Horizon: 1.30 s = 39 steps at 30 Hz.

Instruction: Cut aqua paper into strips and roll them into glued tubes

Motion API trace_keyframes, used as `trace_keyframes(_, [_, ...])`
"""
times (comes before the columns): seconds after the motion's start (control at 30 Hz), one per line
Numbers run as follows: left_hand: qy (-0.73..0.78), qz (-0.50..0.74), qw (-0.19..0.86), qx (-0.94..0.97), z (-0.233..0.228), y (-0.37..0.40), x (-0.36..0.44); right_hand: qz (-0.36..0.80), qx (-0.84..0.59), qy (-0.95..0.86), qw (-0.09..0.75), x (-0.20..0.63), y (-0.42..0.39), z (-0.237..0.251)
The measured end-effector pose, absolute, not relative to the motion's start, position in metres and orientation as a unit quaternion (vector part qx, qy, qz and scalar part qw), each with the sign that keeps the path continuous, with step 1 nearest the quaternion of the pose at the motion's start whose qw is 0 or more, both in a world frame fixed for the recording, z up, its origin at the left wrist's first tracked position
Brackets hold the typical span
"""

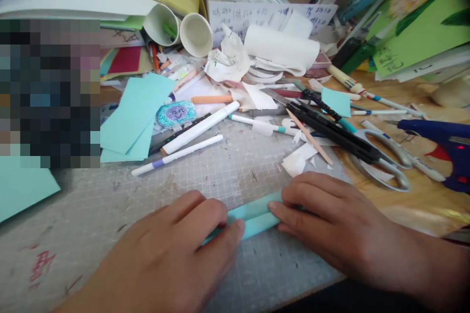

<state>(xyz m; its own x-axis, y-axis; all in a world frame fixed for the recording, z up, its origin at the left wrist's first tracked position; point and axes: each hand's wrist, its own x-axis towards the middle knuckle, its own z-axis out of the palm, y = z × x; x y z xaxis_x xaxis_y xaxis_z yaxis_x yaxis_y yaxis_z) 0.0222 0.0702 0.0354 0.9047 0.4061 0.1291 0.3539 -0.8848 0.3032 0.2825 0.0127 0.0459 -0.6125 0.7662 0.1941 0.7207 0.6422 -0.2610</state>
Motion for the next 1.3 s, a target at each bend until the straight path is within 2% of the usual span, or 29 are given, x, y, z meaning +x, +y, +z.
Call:
trace_keyframes(0.13, [0.198,0.126,0.117,0.965,0.034,0.067,0.022,0.062,-0.398,-0.906,0.133,0.282,0.016,0.048])
trace_keyframes(0.37, [0.223,0.081,0.13,0.963,0.038,0.063,0.024,0.084,-0.41,-0.899,0.125,0.278,0.017,0.048])
trace_keyframes(0.53, [0.221,0.037,0.179,0.958,0.043,0.069,0.026,0.13,-0.452,-0.874,0.126,0.273,0.016,0.048])
trace_keyframes(0.77, [0.243,-0.045,0.243,0.938,0.053,0.077,0.027,0.103,-0.474,-0.863,0.137,0.274,0.015,0.045])
trace_keyframes(1.13, [0.231,-0.034,0.237,0.943,0.05,0.076,0.026,0.061,-0.49,-0.865,0.091,0.271,0.011,0.048])
trace_keyframes(1.3, [0.247,-0.012,0.267,0.931,0.048,0.078,0.027,0.032,-0.486,-0.864,0.128,0.27,0.011,0.043])
